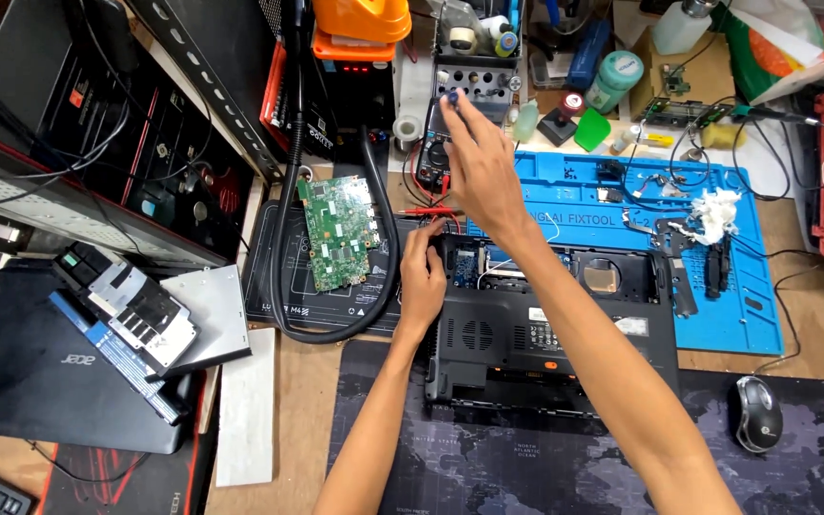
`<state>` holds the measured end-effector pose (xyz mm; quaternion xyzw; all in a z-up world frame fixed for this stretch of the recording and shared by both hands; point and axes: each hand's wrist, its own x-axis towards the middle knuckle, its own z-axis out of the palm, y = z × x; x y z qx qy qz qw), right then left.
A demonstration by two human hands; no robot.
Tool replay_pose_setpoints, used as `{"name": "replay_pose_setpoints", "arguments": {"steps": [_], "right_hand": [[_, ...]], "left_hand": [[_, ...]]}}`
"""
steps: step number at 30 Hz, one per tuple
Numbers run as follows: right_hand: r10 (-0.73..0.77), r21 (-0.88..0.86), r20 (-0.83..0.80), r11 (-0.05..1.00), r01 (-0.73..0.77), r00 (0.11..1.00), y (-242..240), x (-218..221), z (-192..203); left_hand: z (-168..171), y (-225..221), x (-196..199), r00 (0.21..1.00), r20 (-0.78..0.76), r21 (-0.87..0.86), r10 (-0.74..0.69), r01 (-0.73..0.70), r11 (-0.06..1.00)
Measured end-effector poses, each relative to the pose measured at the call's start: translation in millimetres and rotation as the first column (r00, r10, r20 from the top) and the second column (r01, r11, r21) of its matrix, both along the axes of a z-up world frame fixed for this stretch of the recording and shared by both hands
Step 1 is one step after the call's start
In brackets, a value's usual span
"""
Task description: Connecting a keyboard ribbon cable, installing the keyboard, and using a screwdriver on the laptop's underside
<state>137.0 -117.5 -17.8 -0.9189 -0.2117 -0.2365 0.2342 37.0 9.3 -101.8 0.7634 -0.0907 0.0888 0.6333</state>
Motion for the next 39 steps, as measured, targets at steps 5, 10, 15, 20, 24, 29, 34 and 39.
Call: {"name": "replay_pose_setpoints", "arguments": {"steps": [5, 10, 15, 20, 24, 29, 34, 39], "right_hand": [[-0.041, 0.151, 0.149, 0.988, 0.019, 0.988, -10.5, -33.9, 20.1], [-0.152, 0.400, 0.212, 0.915, 0.057, 0.965, -16.8, -71.0, 41.7], [-0.096, 0.614, 0.027, 0.787, 0.059, 0.995, -38.0, -90.8, 51.9], [0.028, 0.521, -0.138, 0.852, 0.048, 0.990, -78.6, -106.4, 52.9], [-0.093, 0.206, -0.397, 0.960, 0.188, 0.913, -131.6, -84.5, -22.0], [-0.180, -0.077, -0.440, 0.984, 0.162, 0.880, -143.5, -87.1, -37.0], [-0.115, -0.093, -0.415, 0.992, 0.084, 0.902, -144.2, -91.1, -48.6], [-0.073, -0.099, -0.477, 0.995, 0.029, 0.876, -139.2, -86.3, -50.4]], "left_hand": [[-5.4, 0.3, 0.1, 0.999, 0.028, 0.013, -0.016, 0.016, 1.000], [1.2, -1.6, -1.4, 1.000, -0.016, 0.026, 0.002, -0.002, 1.000], [0.6, -0.9, -4.9, 1.000, -0.027, 0.053, -0.004, 0.005, 0.999], [16.8, -5.1, -22.8, 0.995, -0.098, 0.012, 0.026, -0.025, 1.000], [69.7, -19.9, -70.1, 0.989, -0.149, -0.004, -0.003, 0.003, 1.000], [104.6, -49.5, -134.2, 0.889, -0.320, -0.438, -0.329, 0.169, 0.883], [65.7, -65.3, -185.3, 0.406, -0.540, -0.835, -0.737, -0.153, 0.528], [51.5, -73.2, -203.8, 0.072, -0.659, -0.650, -0.749, -0.554, 0.519]]}}
